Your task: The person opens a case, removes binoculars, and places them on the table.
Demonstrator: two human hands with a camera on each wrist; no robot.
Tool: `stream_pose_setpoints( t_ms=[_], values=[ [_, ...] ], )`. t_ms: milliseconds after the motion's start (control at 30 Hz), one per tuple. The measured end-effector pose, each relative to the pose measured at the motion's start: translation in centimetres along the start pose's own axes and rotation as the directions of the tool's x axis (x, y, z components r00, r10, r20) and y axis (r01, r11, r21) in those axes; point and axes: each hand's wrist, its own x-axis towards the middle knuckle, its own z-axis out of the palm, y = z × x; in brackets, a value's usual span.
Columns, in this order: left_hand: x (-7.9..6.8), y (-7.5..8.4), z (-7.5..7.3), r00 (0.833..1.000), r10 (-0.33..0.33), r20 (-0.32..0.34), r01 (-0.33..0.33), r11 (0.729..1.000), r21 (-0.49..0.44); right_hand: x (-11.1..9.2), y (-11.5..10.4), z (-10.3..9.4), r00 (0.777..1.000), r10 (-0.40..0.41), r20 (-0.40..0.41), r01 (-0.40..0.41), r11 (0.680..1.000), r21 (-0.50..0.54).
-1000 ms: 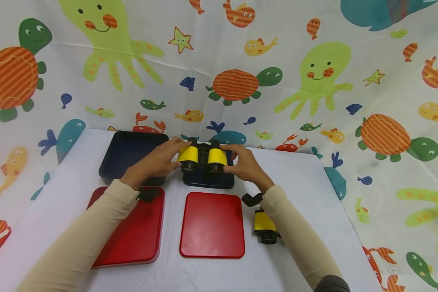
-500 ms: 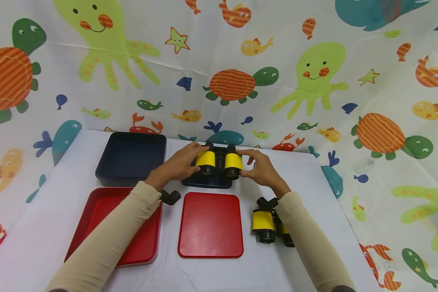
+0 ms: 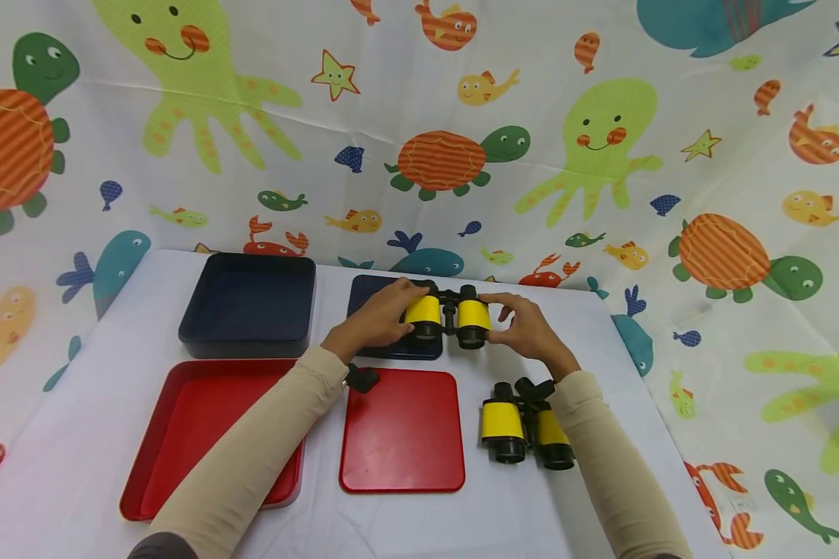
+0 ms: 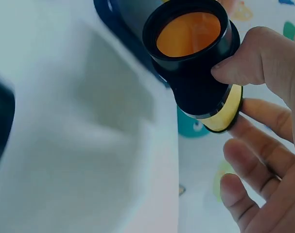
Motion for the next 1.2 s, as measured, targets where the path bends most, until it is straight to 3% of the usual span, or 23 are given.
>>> stream_pose_setpoints(
  t_ms=[700, 933, 1200],
  values=[
    [5.1, 2.9, 4.0, 0.999, 0.010, 0.049, -0.013, 0.998, 0.063, -1.1, 5.4, -2.5, 0.996, 0.079, 0.037, -0.078, 0.996, -0.044],
    [6.0, 4.1, 4.8, 0.999, 0.003, 0.054, -0.007, 0.997, 0.076, -1.5, 6.6, -3.3, 0.995, 0.089, 0.044, -0.087, 0.996, -0.034],
    [6.6, 4.9, 5.8, 0.998, 0.003, 0.055, -0.008, 0.996, 0.086, -1.7, 7.4, -3.6, 0.986, 0.154, 0.063, -0.151, 0.987, -0.051]
  ],
)
